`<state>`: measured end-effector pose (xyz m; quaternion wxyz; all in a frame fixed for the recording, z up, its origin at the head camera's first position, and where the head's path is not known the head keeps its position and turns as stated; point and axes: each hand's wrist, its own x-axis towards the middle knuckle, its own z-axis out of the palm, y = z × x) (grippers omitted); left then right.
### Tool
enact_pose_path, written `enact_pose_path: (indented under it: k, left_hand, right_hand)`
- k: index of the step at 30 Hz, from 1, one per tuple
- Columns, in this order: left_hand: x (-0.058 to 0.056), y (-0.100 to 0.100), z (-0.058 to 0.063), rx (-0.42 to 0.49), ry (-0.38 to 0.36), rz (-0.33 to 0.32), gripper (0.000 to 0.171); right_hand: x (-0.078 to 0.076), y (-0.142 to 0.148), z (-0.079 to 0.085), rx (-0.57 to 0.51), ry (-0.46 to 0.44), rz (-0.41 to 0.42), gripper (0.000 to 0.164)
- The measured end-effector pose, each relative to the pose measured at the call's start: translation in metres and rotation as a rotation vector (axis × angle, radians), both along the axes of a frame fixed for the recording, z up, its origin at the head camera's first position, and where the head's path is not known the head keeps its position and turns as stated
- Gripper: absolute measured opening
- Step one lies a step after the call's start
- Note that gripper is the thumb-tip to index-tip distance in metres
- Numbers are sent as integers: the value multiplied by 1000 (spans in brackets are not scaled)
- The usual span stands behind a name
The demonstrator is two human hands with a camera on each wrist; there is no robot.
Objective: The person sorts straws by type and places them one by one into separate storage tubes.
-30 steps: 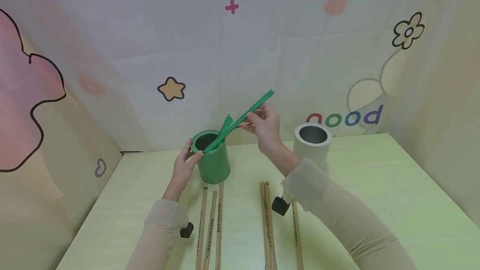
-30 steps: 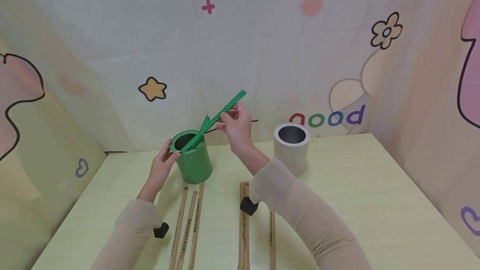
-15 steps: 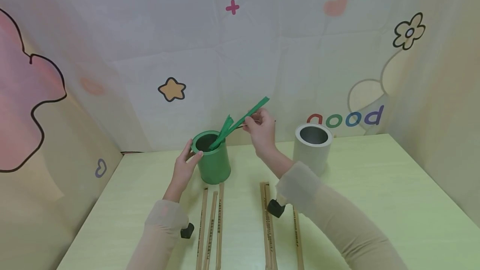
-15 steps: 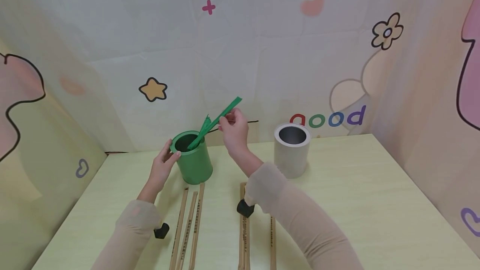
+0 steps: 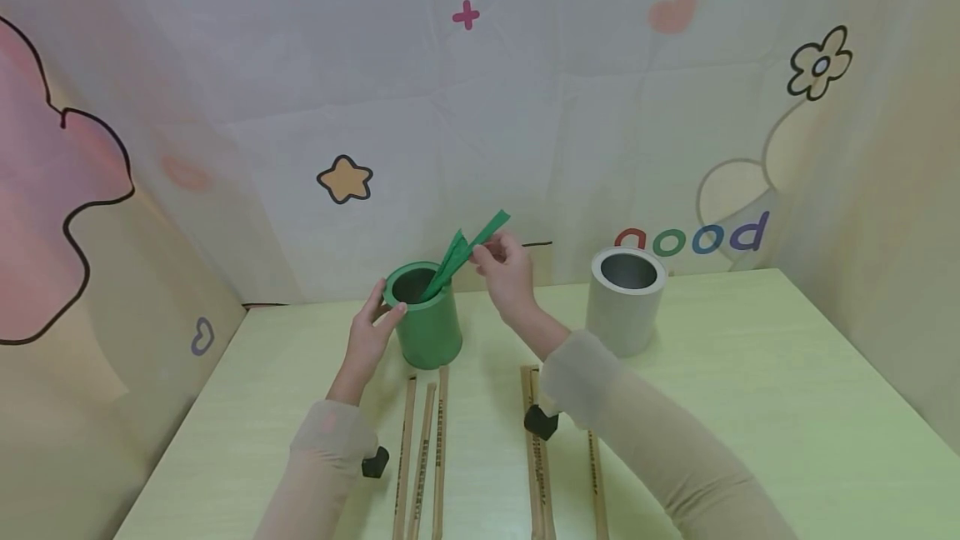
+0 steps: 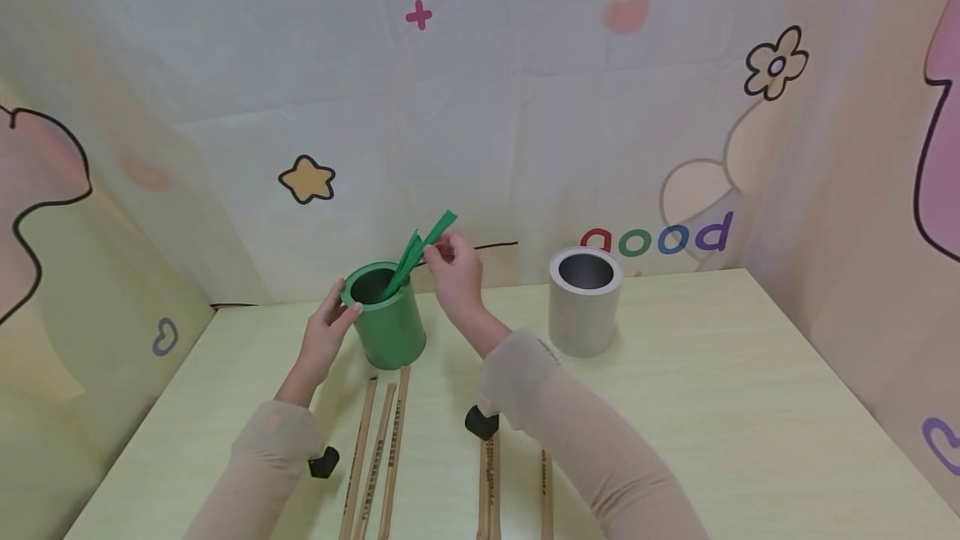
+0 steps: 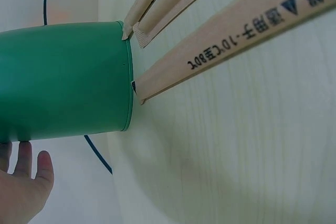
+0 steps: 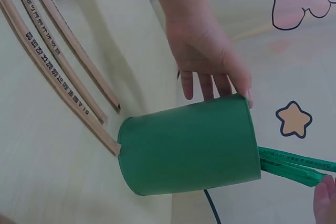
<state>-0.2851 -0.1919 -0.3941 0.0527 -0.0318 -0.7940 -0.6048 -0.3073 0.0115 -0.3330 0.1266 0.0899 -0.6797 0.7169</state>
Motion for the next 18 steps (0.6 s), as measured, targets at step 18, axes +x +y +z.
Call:
enact_pose_path:
  k: [18]
  left_hand:
    - [-1,0,-1,-3,-3,2,64]
  right_hand:
    - [2,-27,-26,124,-55,40,24]
